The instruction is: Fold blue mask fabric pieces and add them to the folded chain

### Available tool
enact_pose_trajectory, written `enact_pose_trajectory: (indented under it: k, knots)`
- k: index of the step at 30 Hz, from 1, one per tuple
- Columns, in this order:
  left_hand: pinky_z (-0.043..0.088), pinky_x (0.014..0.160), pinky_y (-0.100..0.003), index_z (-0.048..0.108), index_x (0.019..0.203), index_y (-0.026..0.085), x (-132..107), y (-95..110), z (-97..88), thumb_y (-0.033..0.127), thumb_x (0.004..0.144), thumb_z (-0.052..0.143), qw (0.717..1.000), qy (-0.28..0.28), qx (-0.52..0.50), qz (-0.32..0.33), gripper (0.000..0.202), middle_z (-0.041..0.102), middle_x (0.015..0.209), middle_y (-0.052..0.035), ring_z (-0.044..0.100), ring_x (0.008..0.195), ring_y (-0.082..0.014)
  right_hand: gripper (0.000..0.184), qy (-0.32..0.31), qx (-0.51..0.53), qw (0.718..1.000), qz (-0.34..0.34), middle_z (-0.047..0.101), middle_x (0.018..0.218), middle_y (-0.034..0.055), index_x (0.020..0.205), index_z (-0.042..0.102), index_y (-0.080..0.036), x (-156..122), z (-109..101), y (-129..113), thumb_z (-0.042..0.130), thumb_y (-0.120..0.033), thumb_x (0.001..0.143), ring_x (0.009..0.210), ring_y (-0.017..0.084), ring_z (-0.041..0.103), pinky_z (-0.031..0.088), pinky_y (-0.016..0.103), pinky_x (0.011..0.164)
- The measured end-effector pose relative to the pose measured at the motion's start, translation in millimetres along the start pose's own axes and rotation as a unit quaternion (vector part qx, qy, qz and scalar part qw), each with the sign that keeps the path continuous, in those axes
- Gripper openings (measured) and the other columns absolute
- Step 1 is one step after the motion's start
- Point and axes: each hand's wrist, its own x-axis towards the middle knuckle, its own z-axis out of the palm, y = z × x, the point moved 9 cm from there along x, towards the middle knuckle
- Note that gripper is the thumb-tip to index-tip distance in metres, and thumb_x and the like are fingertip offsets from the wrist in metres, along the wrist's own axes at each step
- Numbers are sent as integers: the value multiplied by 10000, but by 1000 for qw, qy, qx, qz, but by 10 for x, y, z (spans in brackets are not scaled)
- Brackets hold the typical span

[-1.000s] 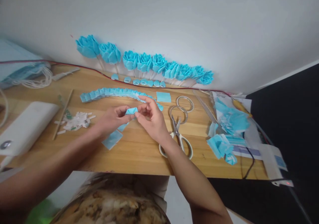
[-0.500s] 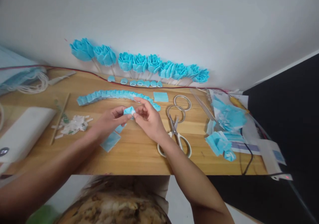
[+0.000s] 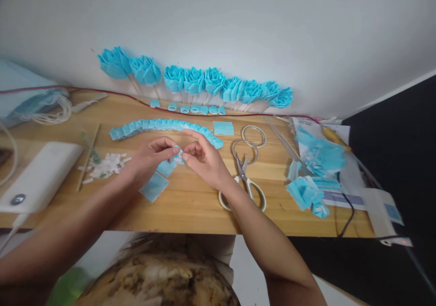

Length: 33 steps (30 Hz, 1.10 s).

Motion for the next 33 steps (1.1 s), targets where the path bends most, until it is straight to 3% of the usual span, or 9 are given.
enact_pose_trajectory:
  k: [9, 15, 21, 28, 33]
  knots:
    - [389, 604, -248, 663, 731, 167, 19, -76, 19, 360, 718, 765, 996, -20, -90, 7, 218, 592, 703, 13, 482, 627, -100, 523, 23, -8, 1000, 5, 563, 820, -33, 1318, 512, -265, 15, 19, 60, 624, -195, 812, 765, 135, 572, 491, 312, 755]
    - [380, 575, -244, 638, 691, 164, 31, -43, -44, 338, 704, 768, 992, 13, -124, 7, 218, 580, 681, 16, 482, 602, -96, 509, -9, 49, 998, 26, 650, 949, 6, 1346, 502, -265, 15, -7, 104, 620, -260, 851, 872, 158, 626, 503, 347, 837]
    - [390, 574, -238, 644, 706, 161, 29, -68, -29, 351, 719, 785, 992, 4, -127, 2, 237, 569, 691, 14, 476, 604, -94, 501, 12, 8, 999, 39, 622, 803, -29, 1308, 545, -245, 19, -56, 160, 654, -242, 819, 737, 135, 577, 480, 304, 711]
    - [429, 564, -252, 707, 927, 155, 62, -104, -15, 565, 823, 681, 982, -9, -187, -8, 424, 608, 767, -30, 537, 638, -124, 514, 49, 6, 998, 27, 617, 786, -31, 1321, 538, -252, 43, -133, 139, 629, -236, 816, 711, 136, 569, 469, 306, 689]
    - [419, 551, -243, 694, 997, 151, 61, -120, -13, 393, 750, 766, 984, -5, -176, -25, 354, 580, 710, 2, 538, 612, -117, 481, 77, 11, 997, 24, 614, 778, -38, 1284, 554, -261, 47, -205, 119, 638, -235, 812, 721, 134, 568, 474, 313, 724]
